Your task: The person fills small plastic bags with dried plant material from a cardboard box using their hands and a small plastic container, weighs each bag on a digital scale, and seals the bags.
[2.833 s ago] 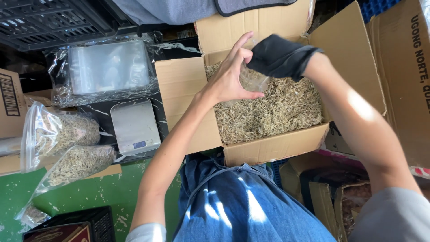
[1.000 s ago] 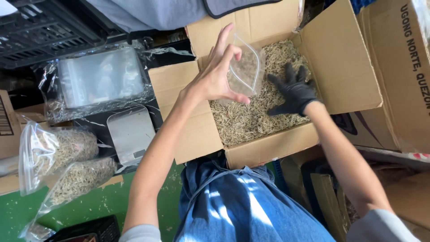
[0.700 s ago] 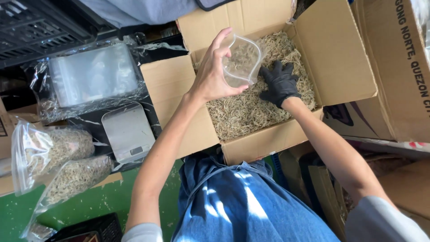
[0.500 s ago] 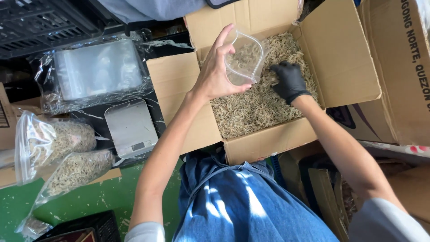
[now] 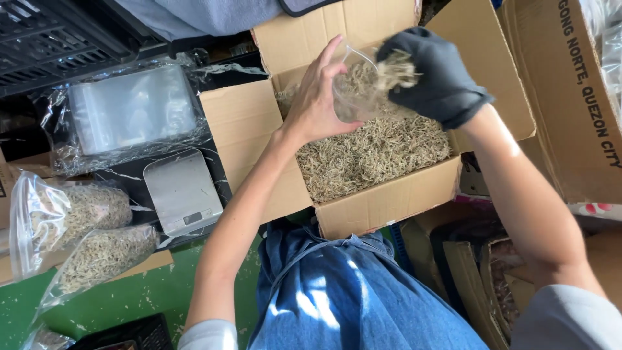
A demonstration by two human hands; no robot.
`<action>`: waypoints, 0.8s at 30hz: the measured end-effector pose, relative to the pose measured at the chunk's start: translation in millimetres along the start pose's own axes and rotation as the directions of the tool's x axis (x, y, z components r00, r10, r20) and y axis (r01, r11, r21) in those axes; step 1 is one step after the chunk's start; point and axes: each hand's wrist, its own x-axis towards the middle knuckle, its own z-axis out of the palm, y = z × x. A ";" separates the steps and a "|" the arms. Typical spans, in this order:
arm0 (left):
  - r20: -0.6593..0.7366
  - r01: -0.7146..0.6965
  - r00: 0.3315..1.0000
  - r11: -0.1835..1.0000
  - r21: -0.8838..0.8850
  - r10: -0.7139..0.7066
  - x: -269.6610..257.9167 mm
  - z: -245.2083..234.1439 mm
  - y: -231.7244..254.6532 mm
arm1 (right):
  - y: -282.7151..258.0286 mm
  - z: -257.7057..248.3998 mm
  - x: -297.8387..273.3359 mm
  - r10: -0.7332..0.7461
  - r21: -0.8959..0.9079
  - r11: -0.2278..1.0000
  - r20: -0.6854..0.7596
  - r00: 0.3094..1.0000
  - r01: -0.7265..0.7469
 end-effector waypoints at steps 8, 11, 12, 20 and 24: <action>0.027 0.034 0.999 0.998 0.054 -0.035 1.5 -7.3 4.6 | 11.5 6.3 32.9 -0.096 -0.106 0.988 0.178 0.979 0.116; 0.041 0.049 0.998 0.998 0.043 -0.051 0.7 -13.9 2.6 | -7.8 -19.9 28.1 -0.220 -0.084 0.967 0.192 0.956 0.240; 0.041 0.048 0.998 0.998 0.043 -0.050 1.1 -14.0 1.2 | -7.3 -18.6 31.9 -0.221 -0.084 0.967 0.192 0.956 0.240; 0.053 0.034 0.998 0.999 0.012 -0.034 1.1 -9.4 -0.7 | 4.8 39.7 50.6 -0.200 -0.262 0.942 0.059 0.978 0.209; 0.096 0.113 0.988 0.992 0.054 -0.118 -3.6 -8.4 -6.1 | -22.6 13.4 50.6 -0.227 -0.140 0.958 0.164 0.960 0.251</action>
